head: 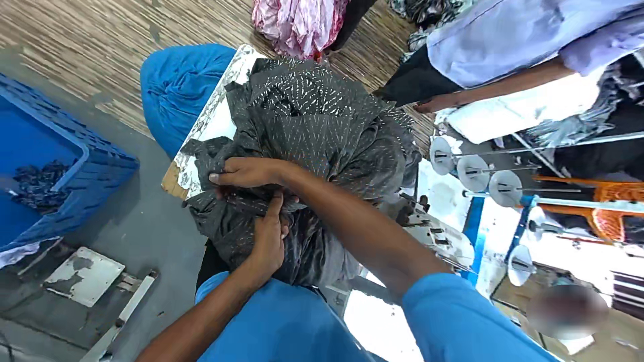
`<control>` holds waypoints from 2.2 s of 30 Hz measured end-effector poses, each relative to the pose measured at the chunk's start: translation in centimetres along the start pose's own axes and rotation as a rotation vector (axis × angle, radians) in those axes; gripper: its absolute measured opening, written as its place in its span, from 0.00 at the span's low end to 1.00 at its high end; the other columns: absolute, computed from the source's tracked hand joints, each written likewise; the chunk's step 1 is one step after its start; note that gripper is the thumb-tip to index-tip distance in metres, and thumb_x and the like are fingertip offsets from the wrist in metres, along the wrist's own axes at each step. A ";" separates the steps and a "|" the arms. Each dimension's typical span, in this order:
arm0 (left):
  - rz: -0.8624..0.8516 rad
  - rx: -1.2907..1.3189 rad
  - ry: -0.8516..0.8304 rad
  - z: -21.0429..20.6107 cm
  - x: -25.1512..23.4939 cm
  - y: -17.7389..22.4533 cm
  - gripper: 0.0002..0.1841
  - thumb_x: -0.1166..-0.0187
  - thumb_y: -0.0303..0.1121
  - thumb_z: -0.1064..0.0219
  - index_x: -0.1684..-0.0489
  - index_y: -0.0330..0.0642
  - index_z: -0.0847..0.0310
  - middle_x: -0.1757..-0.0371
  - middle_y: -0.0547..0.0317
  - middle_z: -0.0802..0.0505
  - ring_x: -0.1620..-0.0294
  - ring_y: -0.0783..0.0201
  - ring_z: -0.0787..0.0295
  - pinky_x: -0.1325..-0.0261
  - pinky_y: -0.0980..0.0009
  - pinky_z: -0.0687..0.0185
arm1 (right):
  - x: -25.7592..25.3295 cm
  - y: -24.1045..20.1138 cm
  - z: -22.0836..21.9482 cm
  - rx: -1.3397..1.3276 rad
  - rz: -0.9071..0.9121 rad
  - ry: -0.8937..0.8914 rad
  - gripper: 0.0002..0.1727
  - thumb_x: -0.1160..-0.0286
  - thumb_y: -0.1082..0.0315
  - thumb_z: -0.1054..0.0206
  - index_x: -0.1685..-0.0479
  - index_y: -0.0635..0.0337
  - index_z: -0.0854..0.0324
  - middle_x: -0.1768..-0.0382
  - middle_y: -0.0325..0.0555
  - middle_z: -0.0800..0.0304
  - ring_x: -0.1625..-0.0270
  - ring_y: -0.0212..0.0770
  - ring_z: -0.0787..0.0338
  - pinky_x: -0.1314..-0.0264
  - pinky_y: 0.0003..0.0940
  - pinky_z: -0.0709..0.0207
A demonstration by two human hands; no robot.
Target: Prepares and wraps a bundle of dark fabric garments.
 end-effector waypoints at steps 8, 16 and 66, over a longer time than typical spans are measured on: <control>-0.131 -0.006 0.187 1.2 1.4 -0.5 0.20 0.17 0.58 0.36 0.53 0.49 0.21 0.81 0.65 0.23 0.90 0.74 0.37 0.86 0.80 0.38 | 13.3 5.2 0.3 0.138 0.066 0.182 0.32 0.30 0.81 0.38 0.21 0.62 0.32 0.34 0.49 0.11 0.34 0.42 0.10 0.30 0.46 0.16; -0.536 -0.352 0.390 3.4 0.8 3.4 0.24 0.32 0.46 0.16 0.49 0.39 0.16 0.75 0.54 0.11 0.89 0.64 0.23 0.86 0.67 0.22 | 14.7 4.0 -2.1 0.584 0.230 0.513 0.21 0.38 0.82 0.29 0.41 0.64 0.15 0.45 0.56 0.08 0.36 0.55 0.11 0.28 0.51 0.19; -0.335 -1.346 0.426 -4.8 -10.6 10.1 0.22 0.14 0.43 0.43 0.58 0.26 0.16 0.49 0.27 0.10 0.42 0.31 0.12 0.44 0.30 0.21 | 20.3 4.9 -3.8 0.703 -0.089 0.537 0.09 0.25 0.60 0.33 0.55 0.53 0.17 0.69 0.44 0.12 0.63 0.49 0.09 0.62 0.52 0.17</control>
Point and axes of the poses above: each hand's wrist, its own x-axis away from the middle knuckle, its own z-axis out of the back of the hand, y = z × x, the point moved 10 cm from there along -x, towards the middle knuckle
